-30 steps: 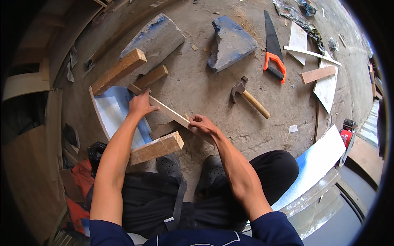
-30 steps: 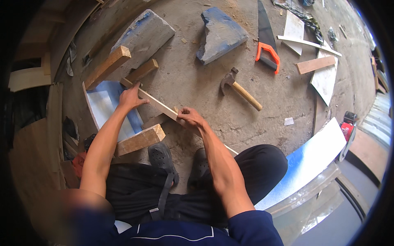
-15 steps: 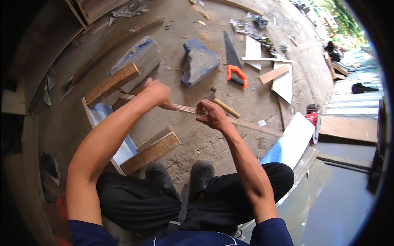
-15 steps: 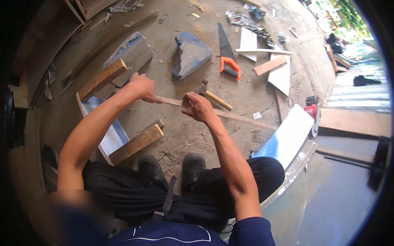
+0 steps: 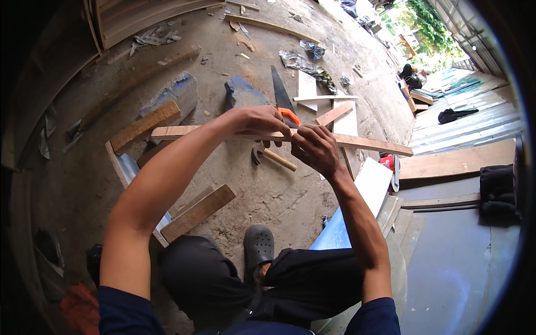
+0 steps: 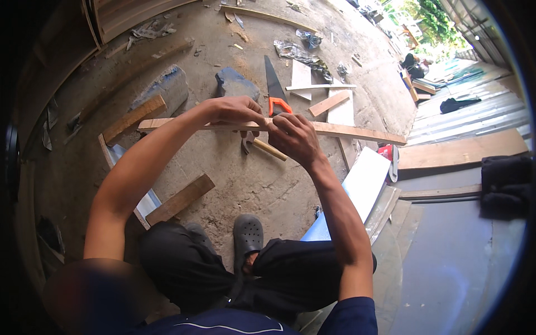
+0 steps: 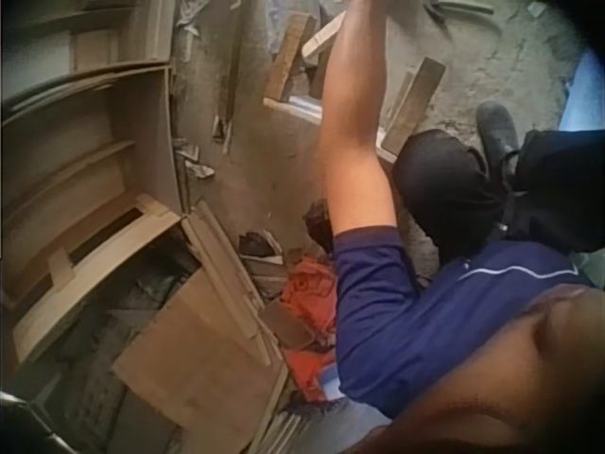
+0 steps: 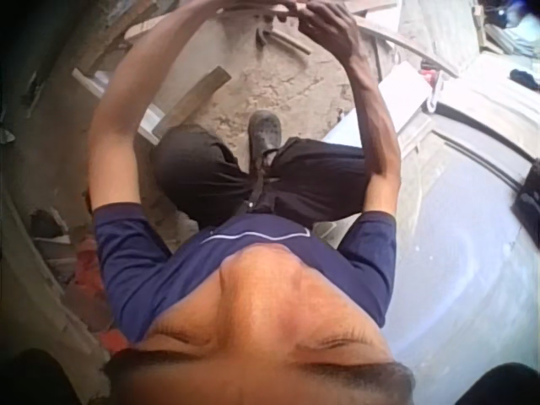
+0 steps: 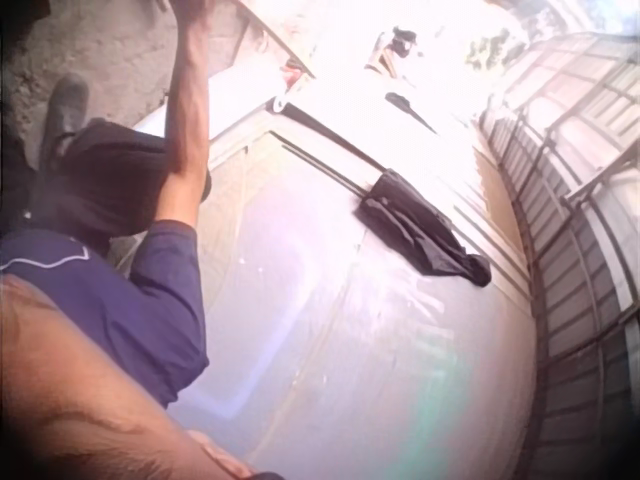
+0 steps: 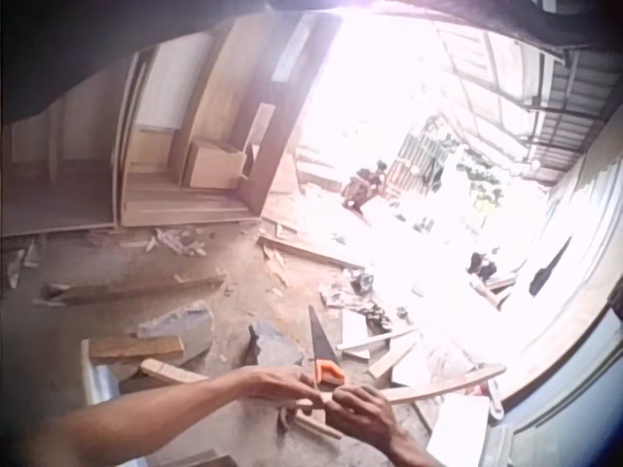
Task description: The person assembles a small wooden frame by hand, fitting pieces together on the floor. The person then uses a hand saw to cut a wooden stick placed on a concrete block.
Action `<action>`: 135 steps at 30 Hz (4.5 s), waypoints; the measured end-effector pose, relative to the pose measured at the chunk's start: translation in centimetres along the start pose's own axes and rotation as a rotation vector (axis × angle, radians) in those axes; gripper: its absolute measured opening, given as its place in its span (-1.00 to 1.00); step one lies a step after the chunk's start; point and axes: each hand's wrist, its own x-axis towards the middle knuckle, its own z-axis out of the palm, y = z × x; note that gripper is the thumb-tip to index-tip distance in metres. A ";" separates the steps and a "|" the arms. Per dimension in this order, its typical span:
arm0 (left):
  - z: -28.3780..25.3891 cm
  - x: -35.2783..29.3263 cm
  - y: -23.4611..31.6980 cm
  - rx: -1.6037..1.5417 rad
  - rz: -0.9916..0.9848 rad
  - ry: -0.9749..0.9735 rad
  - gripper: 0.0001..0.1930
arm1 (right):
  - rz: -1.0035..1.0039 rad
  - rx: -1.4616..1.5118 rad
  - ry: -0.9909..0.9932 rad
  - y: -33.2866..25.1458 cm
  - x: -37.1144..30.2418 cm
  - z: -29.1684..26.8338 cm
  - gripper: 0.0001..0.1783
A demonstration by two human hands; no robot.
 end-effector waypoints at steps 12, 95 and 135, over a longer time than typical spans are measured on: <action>-0.8 -0.7 0.9 -0.060 0.037 0.082 -0.51 | -0.042 -0.023 -0.028 0.8 1.3 -1.8 -0.68; -12.5 21.5 -11.1 -0.064 -0.376 0.895 -0.56 | 0.912 1.399 0.145 20.4 -4.2 19.1 -0.73; -12.5 19.7 -16.0 -0.207 -0.294 0.839 -0.67 | 0.780 1.255 0.077 21.6 -9.9 18.1 -0.75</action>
